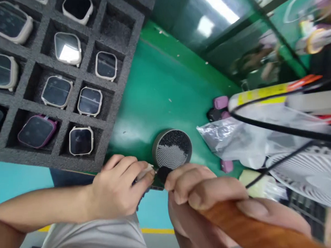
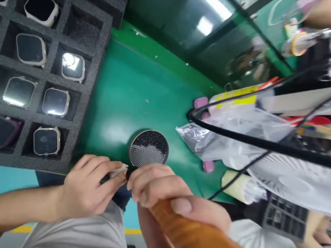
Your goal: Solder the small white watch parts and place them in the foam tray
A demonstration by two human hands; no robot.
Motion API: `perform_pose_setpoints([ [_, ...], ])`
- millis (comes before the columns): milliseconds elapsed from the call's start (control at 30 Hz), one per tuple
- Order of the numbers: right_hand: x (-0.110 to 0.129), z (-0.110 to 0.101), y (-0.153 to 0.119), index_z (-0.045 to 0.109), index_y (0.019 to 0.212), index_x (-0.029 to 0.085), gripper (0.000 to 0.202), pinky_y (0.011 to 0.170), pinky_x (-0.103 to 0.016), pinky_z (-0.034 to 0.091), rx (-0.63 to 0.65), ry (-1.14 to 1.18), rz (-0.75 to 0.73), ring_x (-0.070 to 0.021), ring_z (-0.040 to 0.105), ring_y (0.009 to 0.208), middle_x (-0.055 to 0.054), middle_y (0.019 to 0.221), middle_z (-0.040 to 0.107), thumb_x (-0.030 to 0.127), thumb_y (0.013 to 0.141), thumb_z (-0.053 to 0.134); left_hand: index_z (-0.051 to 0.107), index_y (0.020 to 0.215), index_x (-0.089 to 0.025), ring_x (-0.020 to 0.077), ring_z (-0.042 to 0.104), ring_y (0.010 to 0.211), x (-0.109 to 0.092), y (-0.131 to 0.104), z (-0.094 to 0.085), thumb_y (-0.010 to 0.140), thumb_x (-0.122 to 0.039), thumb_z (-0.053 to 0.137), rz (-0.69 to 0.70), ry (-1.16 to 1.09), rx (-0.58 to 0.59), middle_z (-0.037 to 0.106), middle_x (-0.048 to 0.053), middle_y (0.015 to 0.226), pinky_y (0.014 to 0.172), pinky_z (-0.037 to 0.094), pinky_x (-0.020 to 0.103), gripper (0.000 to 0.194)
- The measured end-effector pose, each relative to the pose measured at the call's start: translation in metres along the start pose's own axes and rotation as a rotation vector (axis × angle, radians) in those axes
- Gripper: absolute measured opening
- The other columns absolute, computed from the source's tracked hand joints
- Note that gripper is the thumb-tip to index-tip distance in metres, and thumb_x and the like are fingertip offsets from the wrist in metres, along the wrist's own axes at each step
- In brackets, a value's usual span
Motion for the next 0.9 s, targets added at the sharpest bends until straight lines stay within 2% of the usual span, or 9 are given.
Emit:
perform_pose_setpoints([
  [100,0.01,-0.018,-0.008,0.065,0.133,0.029,0.027,0.061,-0.043,0.06,-0.239,0.095,-0.166,-0.0194,0.064,0.068,0.002,0.093,0.066,0.04,0.109,0.068,0.074,0.138,-0.009,0.0306,0.063,0.115,-0.001,-0.003,0.005,0.105,-0.016,0.061,0.038,0.023,0.089,0.076,0.012,0.129,0.093,0.045,0.047,0.036],
  [200,0.012,-0.023,-0.005,0.069,0.123,0.026,0.028,0.057,-0.04,0.057,-0.299,0.097,-0.171,-0.018,0.061,0.065,0.002,0.089,0.063,0.05,0.115,0.057,0.071,0.143,-0.009,0.0347,0.059,0.127,-0.004,-0.007,0.009,0.093,-0.011,0.058,0.097,0.013,0.199,0.07,0.015,0.141,0.099,0.043,0.05,0.052],
  [267,0.01,-0.023,-0.001,0.071,0.119,0.027,0.04,0.058,-0.041,0.057,-0.287,0.091,-0.113,-0.0193,0.06,0.066,0.001,0.088,0.064,0.065,0.111,0.06,0.074,0.138,-0.015,0.0357,0.058,0.13,-0.003,-0.007,0.009,0.085,-0.009,0.06,0.087,-0.011,0.229,0.066,0.015,0.144,0.099,0.043,0.049,0.054],
  [367,0.008,-0.022,0.001,0.071,0.119,0.028,0.042,0.059,-0.043,0.058,-0.247,0.095,-0.067,-0.0204,0.061,0.066,0.0,0.089,0.065,0.067,0.109,0.062,0.076,0.131,-0.021,0.0333,0.06,0.12,0.0,-0.004,0.005,0.085,-0.006,0.061,0.053,-0.01,0.201,0.067,0.014,0.134,0.093,0.044,0.046,0.051],
  [533,0.004,-0.019,0.002,0.071,0.121,0.027,0.068,0.059,-0.04,0.056,-0.233,0.134,-0.11,-0.0179,0.059,0.065,-0.001,0.087,0.061,0.074,0.115,0.023,0.076,0.134,-0.019,0.0323,0.061,0.116,0.0,-0.001,0.001,0.087,-0.005,0.057,0.042,-0.021,0.154,0.068,0.015,0.129,0.09,0.045,0.045,0.052],
  [667,-0.002,-0.017,0.002,0.069,0.12,0.027,0.072,0.058,-0.041,0.056,-0.253,0.108,-0.119,-0.0181,0.057,0.064,-0.001,0.086,0.06,0.074,0.115,0.014,0.075,0.134,-0.013,0.0336,0.061,0.117,0.001,-0.001,0.001,0.1,-0.016,0.06,0.031,-0.036,0.157,0.069,0.017,0.131,0.094,0.045,0.048,0.037],
  [733,-0.004,-0.021,-0.002,0.067,0.12,0.028,0.062,0.057,-0.042,0.056,-0.281,0.091,-0.104,-0.0188,0.057,0.063,-0.001,0.086,0.06,0.074,0.114,0.025,0.076,0.132,-0.014,0.0327,0.061,0.119,0.0,-0.002,0.003,0.107,-0.023,0.066,0.03,-0.032,0.158,0.071,0.015,0.132,0.094,0.044,0.048,0.028],
  [800,-0.002,-0.033,-0.012,0.064,0.123,0.029,0.043,0.055,-0.041,0.055,-0.362,0.077,-0.122,-0.0179,0.056,0.062,0.002,0.087,0.06,0.069,0.11,0.054,0.076,0.132,-0.017,0.0309,0.062,0.122,0.0,-0.003,0.004,0.109,-0.026,0.069,0.038,-0.037,0.155,0.072,0.011,0.135,0.095,0.043,0.047,0.025],
  [900,0.006,-0.035,-0.027,0.061,0.131,0.033,0.032,0.053,-0.041,0.057,-0.301,0.039,-0.166,-0.0185,0.057,0.062,0.004,0.088,0.057,0.049,0.105,0.07,0.075,0.131,-0.017,0.0289,0.062,0.123,0.0,-0.002,0.004,0.111,-0.024,0.068,0.04,-0.061,0.151,0.073,0.008,0.137,0.096,0.042,0.046,0.022],
])
Point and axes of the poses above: each hand's wrist, its own y-axis towards the middle knuckle, its own z-axis out of the palm, x = y × z, the point moved 10 cm from there along y, towards the middle knuckle
